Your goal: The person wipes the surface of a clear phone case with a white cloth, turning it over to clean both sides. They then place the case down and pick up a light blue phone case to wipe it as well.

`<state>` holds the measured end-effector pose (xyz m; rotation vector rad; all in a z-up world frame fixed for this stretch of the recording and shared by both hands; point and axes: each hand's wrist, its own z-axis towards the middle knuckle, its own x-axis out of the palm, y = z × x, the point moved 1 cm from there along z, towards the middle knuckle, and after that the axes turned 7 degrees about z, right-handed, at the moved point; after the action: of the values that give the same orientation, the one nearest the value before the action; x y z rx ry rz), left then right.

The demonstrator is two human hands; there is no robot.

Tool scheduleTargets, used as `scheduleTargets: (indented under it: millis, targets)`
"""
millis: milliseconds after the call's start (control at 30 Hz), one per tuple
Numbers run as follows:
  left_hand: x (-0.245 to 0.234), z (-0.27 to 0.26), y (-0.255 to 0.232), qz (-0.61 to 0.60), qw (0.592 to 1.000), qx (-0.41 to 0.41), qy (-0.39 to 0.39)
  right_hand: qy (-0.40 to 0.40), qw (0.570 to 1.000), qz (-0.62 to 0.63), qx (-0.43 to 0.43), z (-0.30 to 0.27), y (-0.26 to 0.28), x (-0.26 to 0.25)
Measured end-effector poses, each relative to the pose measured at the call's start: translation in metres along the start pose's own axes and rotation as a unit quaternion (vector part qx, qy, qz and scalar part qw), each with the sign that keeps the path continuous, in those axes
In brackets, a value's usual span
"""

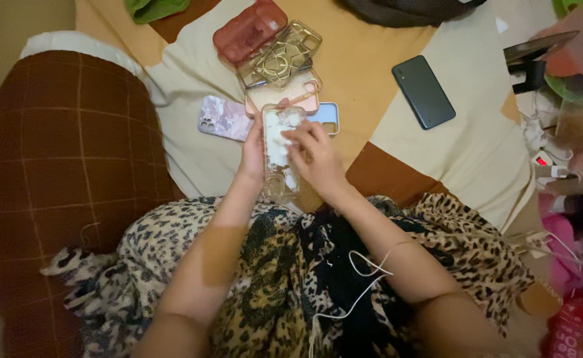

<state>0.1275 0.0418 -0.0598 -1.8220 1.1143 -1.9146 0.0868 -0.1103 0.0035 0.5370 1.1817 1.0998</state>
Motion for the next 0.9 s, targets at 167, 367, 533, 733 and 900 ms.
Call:
scheduleTargets:
  millis: [167,367,533,733,900]
  targets:
    - [-0.002,-0.001,0.006,0.002,1.0,-0.006,0.0,-0.034,0.996,-0.036,-0.07,0.0,0.004,-0.002]
    - [0.002,-0.003,-0.005,0.009,0.999,0.026,-0.022,0.025,0.991,-0.009,-0.128,-0.019,0.016,0.02]
    - [0.01,-0.014,0.013,0.13,0.991,0.007,-0.042,-0.028,0.978,-0.033,-0.202,-0.005,-0.007,0.009]
    - [0.018,-0.019,0.034,0.322,0.933,0.037,-0.159,-0.08,0.992,-0.095,0.033,0.003,-0.038,0.002]
    - [0.01,-0.015,0.001,0.11,0.963,0.206,-0.133,0.003,0.991,-0.098,-0.091,-0.021,-0.029,0.029]
